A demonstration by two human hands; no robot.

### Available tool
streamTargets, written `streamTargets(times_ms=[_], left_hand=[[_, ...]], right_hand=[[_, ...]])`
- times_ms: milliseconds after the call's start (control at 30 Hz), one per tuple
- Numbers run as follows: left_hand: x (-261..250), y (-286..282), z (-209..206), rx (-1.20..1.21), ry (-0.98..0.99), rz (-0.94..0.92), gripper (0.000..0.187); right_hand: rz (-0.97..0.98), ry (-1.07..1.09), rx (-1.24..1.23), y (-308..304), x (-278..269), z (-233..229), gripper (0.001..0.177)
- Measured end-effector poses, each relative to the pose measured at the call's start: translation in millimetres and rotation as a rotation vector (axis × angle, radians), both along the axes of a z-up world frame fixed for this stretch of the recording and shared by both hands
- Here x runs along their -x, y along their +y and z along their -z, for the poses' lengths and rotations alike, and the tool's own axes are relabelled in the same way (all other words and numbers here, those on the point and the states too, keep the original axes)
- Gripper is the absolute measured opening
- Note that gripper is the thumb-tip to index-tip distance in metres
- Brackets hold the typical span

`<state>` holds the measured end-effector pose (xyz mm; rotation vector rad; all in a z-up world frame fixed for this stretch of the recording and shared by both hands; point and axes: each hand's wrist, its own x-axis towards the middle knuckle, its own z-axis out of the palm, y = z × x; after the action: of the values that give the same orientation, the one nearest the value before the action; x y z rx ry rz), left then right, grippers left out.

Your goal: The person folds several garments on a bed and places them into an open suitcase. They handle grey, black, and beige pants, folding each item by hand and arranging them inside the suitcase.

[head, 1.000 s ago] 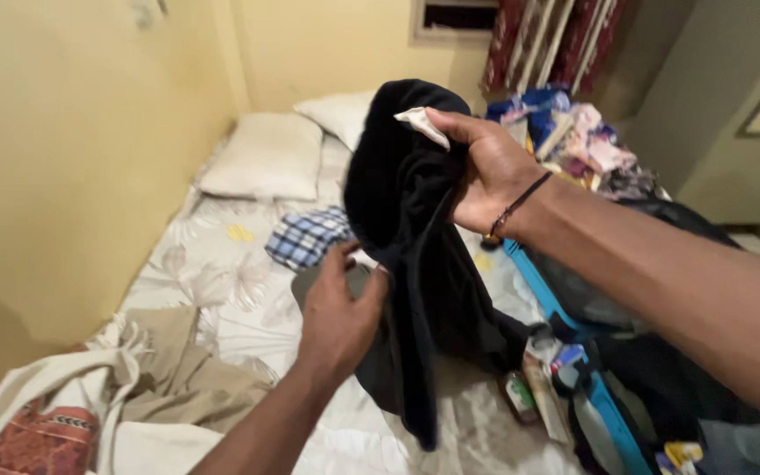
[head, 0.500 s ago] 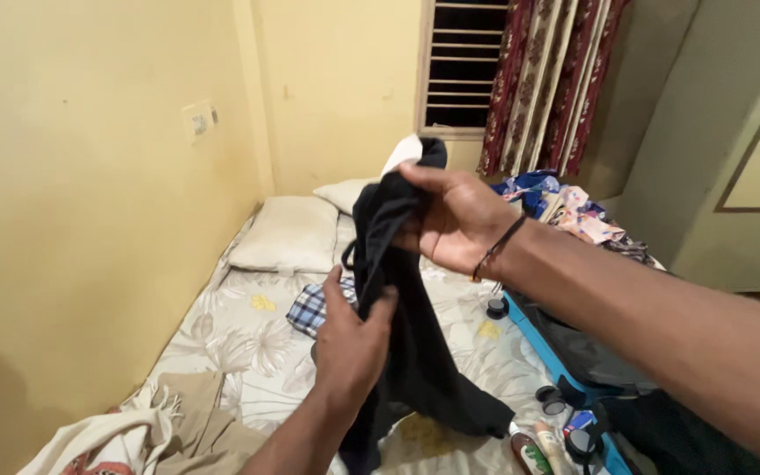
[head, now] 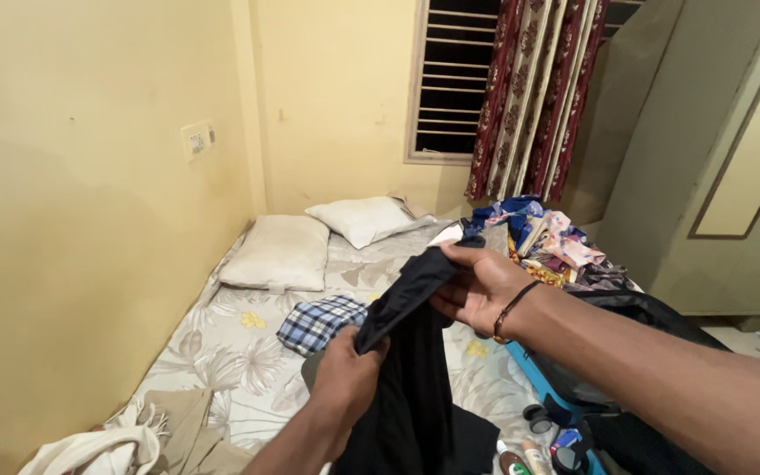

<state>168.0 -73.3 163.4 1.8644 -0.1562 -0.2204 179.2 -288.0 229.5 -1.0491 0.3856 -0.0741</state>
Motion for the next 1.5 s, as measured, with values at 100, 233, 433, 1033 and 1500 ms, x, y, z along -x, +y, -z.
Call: streamTargets(times_ms=[100, 233, 433, 1033, 1500], left_hand=[[-7, 5, -3, 0.058, 0.038, 0.081, 0.03], [-18, 14, -12, 0.018, 0.057, 0.146, 0.043], [-14, 20, -12, -0.007, 0.077, 0.211, 0.076], [-23, -15, -21, 0.337, 0.031, 0.154, 0.043], [-34, -25, -16, 0.334, -0.049, 0.161, 0.038]], right_hand=[[0.085, 0.058, 0.064, -12, -5, 13, 0.015], [0.072, 0.095, 0.101, -26, -13, 29, 0.014], [0.078, 0.034, 0.019, -26, -28, 45, 0.012], [-0.083, -0.121, 0.065, 32, -3, 3, 0.012], [-0.019, 0.039, 0.274, 9, 30, 4, 0.043]])
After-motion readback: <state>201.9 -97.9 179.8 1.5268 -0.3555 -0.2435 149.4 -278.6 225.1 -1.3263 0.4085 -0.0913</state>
